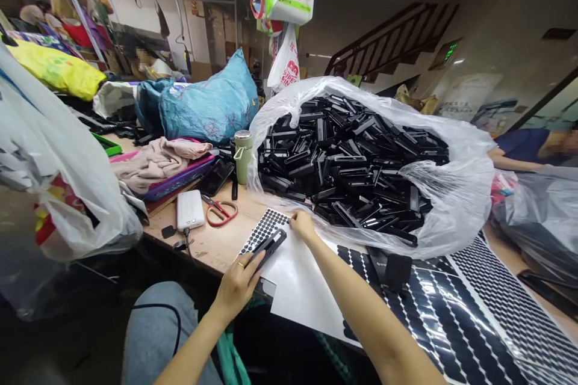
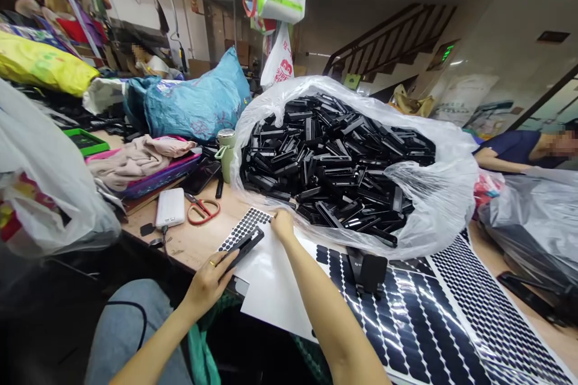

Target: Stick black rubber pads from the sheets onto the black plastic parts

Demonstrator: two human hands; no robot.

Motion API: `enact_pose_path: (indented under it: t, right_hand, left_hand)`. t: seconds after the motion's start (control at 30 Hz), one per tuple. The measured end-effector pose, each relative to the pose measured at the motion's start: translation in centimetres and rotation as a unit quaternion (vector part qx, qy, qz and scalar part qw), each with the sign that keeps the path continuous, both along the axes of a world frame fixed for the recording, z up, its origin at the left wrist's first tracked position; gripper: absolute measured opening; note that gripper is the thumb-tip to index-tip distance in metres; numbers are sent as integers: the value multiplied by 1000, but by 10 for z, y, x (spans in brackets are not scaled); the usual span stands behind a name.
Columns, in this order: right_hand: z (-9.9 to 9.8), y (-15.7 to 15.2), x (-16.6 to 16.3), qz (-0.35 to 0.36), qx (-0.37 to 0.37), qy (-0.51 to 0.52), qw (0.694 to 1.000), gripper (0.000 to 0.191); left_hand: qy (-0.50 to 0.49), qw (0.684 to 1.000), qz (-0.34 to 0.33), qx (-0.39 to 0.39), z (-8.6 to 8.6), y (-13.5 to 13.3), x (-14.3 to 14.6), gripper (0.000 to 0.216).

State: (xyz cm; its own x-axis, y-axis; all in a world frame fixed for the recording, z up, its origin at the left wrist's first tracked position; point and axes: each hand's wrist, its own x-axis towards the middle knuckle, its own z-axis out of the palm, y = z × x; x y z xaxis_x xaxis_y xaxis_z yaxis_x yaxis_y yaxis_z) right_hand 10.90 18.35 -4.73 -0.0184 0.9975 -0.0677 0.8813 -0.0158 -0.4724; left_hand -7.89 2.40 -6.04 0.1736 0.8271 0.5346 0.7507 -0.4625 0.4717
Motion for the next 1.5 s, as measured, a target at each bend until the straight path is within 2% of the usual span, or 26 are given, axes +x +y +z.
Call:
enact_pose_path:
  t: [0.13, 0.2, 0.3, 0.37, 0.43, 0.53, 0.7, 0.8, 1.03, 1.5]
  right_hand:
    - [-1, 3, -11, -66, -44, 37, 996, 28]
    - [1, 2, -13, -83, -56, 64, 993, 30]
    - [11, 0, -15, -95, -66, 108, 987, 30]
    - [21, -5, -13, -92, -66, 141, 983, 28]
    - [34, -17, -7, -78, -57, 183, 978, 22]
    - [55, -53, 8, -41, -36, 248, 967, 22]
    - [84, -139, 34, 62, -19, 347, 936, 13]
    - [92, -168, 43, 78, -3, 343, 936, 12]
    - [93, -183, 64, 25, 3, 312, 950, 11]
    - [99, -200, 78, -8, -3, 302, 953, 14]
  left_hand:
    - [-152, 987, 32, -35, 27, 4, 1, 33]
    - [-237, 965, 40, -101, 42, 5, -1, 34]
    - [-338, 914, 11, -226, 57, 4, -4, 44]
    - [-356, 891, -8, -283, 63, 2, -6, 51]
    - [-348, 882, -17, -316, 67, 0, -8, 53]
    - [-332, 874, -35, -353, 72, -2, -5, 52]
    - [-269, 893, -103, -347, 81, 0, 17, 43]
    - [-234, 906, -145, -322, 82, 0, 37, 39]
    - [-208, 915, -196, -285, 84, -7, 66, 32]
    - [-178, 913, -220, -295, 82, -11, 81, 31]
